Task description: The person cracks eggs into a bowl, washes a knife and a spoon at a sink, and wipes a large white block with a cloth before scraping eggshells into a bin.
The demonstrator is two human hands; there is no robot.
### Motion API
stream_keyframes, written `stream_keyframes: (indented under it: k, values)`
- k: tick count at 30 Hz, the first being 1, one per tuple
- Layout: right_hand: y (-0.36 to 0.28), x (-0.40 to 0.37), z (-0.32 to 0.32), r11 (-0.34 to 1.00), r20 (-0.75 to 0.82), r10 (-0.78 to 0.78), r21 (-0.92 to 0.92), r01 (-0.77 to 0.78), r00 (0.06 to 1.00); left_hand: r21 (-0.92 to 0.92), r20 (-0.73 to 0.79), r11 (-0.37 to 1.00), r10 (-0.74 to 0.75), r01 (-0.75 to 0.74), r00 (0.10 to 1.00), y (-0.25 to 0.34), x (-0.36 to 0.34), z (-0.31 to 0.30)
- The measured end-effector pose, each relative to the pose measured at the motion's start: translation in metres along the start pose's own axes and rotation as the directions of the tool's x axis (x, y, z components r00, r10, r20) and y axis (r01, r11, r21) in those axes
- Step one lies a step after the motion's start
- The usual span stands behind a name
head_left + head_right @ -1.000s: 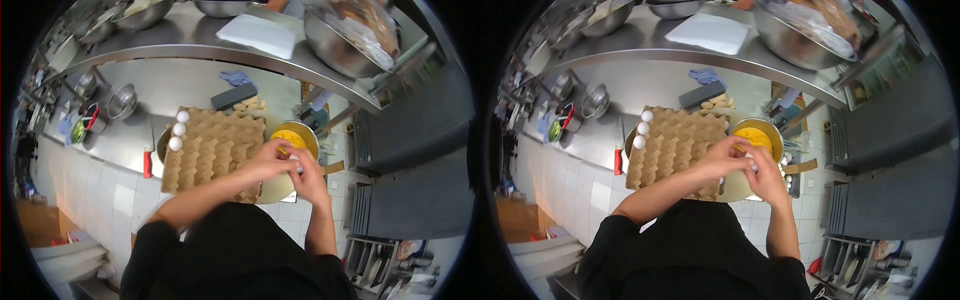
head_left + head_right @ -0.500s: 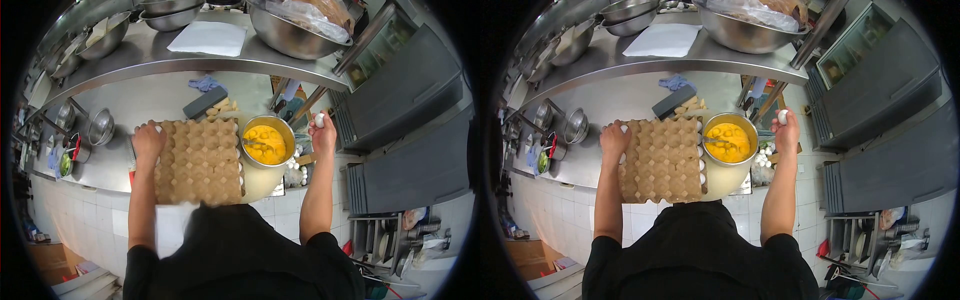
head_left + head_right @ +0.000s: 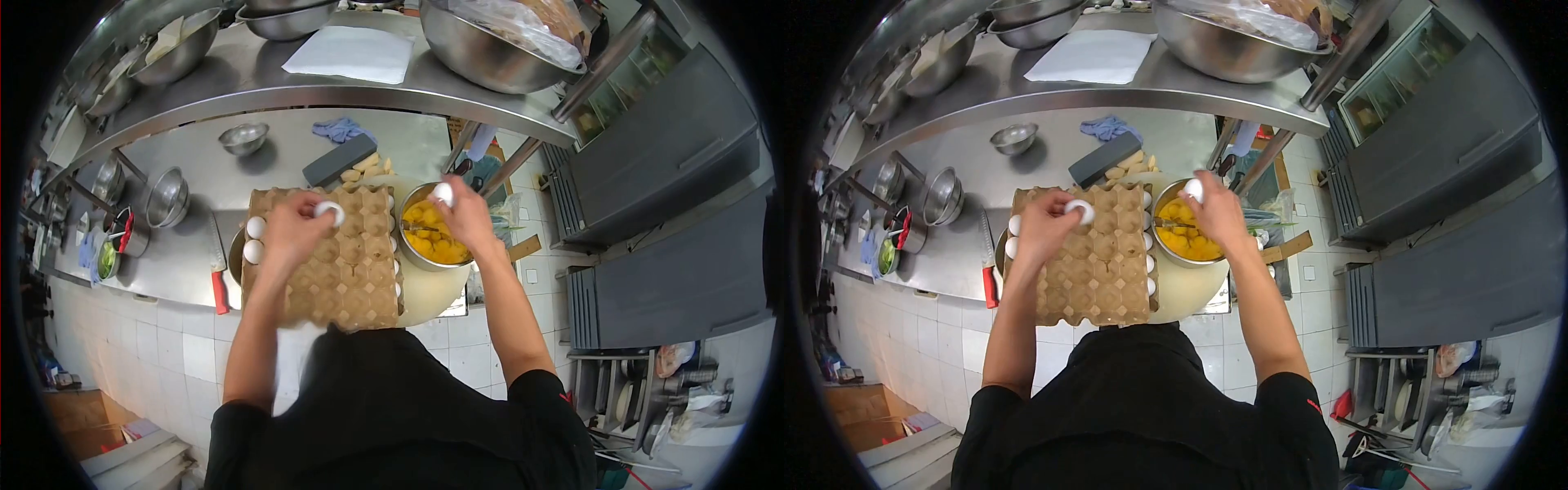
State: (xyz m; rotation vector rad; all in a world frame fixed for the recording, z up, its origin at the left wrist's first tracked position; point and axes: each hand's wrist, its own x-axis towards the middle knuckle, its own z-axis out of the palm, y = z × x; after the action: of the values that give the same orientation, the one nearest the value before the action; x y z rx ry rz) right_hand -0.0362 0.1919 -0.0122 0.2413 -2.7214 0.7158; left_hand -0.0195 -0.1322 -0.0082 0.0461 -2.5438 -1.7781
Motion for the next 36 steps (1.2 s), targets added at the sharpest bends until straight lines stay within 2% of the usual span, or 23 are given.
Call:
stream_keyframes:
  k: [2,4,7,8,9,10,12,13,15,16,18,19,20,22,23,24,25,26,28,30,32,34,36]
  values:
    - [-0.009,-0.003,-0.023,0.992,-0.305,-0.069,0.084,0.099,0.95,-0.11,0.081,0.993,-0.035,0.044,0.996,0.003,-0.009,0.016]
    - [0.0,-0.015,-0.044,0.893,-0.464,0.202,0.448,0.033,0.863,-0.213,0.17,0.972,-0.06,0.096,0.984,0.008,-0.019,0.031]
    - [0.062,-0.048,-0.057,0.847,-0.574,0.374,0.531,-0.016,0.728,-0.355,0.283,0.918,-0.073,0.175,0.956,0.007,-0.028,0.049]
    - [0.079,-0.064,-0.065,0.985,-0.484,0.17,0.056,-0.164,0.858,-0.356,0.288,0.918,-0.071,0.176,0.955,0.004,-0.03,0.057]
    - [0.086,-0.077,-0.068,0.878,-0.279,0.046,-0.447,-0.172,0.959,-0.365,0.304,0.915,-0.055,0.17,0.951,0.004,-0.032,0.066]
    - [0.077,-0.085,-0.069,0.879,-0.277,0.044,-0.447,-0.17,0.96,-0.373,0.317,0.914,-0.04,0.163,0.948,0.005,-0.035,0.073]
    - [0.048,-0.09,-0.066,0.966,-0.316,0.212,-0.074,-0.246,0.925,-0.405,0.355,0.893,-0.044,0.196,0.934,0.013,-0.039,0.086]
    - [0.017,-0.091,-0.065,0.969,-0.305,0.207,-0.067,-0.237,0.93,-0.394,0.389,0.891,-0.063,0.227,0.919,0.021,-0.044,0.093]
    - [-0.045,-0.092,-0.062,0.87,0.138,0.082,0.474,-0.139,0.987,-0.4,0.446,0.88,-0.057,0.256,0.893,0.029,-0.053,0.109]
    - [-0.047,-0.09,-0.052,0.86,0.148,0.058,0.494,-0.125,0.987,-0.422,0.457,0.871,-0.034,0.25,0.889,0.032,-0.055,0.111]
    - [-0.048,-0.084,-0.029,0.894,0.136,-0.24,0.416,0.164,0.961,-0.437,0.438,0.875,0.003,0.211,0.899,0.041,-0.059,0.097]
    - [-0.039,-0.075,-0.026,0.836,0.021,-0.124,0.541,0.093,0.992,-0.463,0.447,0.869,0.061,0.173,0.892,0.047,-0.059,0.086]
    - [-0.013,-0.063,-0.031,0.673,0.09,0.136,0.722,-0.159,0.987,-0.46,0.427,0.872,0.051,0.168,0.903,0.047,-0.057,0.07]
    - [0.006,-0.026,-0.058,0.452,-0.113,0.47,0.882,-0.129,0.876,0.12,-0.016,0.969,0.219,-0.216,0.976,0.039,-0.045,0.024]
    - [0.053,-0.011,-0.057,0.318,-0.181,0.55,0.948,-0.004,0.816,0.333,-0.132,0.909,0.31,-0.252,0.942,0.026,-0.036,-0.001]
    - [0.075,0.004,-0.059,0.216,-0.205,0.709,0.974,0.069,0.674,0.531,-0.187,0.823,0.346,-0.201,0.92,0.009,-0.028,-0.022]
    - [0.094,0.015,-0.053,0.208,-0.188,0.751,0.977,0.042,0.633,0.734,-0.234,0.679,0.245,0.005,0.941,-0.005,-0.02,-0.041]
    - [0.113,0.021,-0.051,0.202,-0.177,0.791,0.979,0.022,0.586,0.838,-0.266,0.545,0.36,0.03,0.894,-0.014,-0.019,-0.053]
    - [0.111,0.02,-0.046,0.332,0.048,0.55,0.903,-0.271,0.834,0.883,-0.248,0.44,0.15,0.16,0.957,-0.038,-0.011,-0.071]
    - [0.102,0.016,-0.042,0.376,-0.013,0.542,0.898,-0.229,0.84,0.86,-0.242,0.485,0.112,0.159,0.964,-0.038,-0.008,-0.071]
    - [0.098,0.005,-0.05,0.312,-0.072,0.619,0.936,-0.161,0.782,0.837,-0.244,0.516,0.058,0.18,0.968,-0.039,-0.006,-0.07]
    - [0.097,-0.009,-0.06,-0.056,0.071,0.648,0.997,-0.045,0.759,0.824,-0.262,0.544,0.115,0.16,0.958,-0.04,-0.004,-0.071]
    - [0.076,-0.025,-0.06,-0.112,0.105,0.611,0.993,-0.046,0.785,0.79,-0.298,0.586,0.108,0.181,0.949,-0.036,-0.002,-0.072]
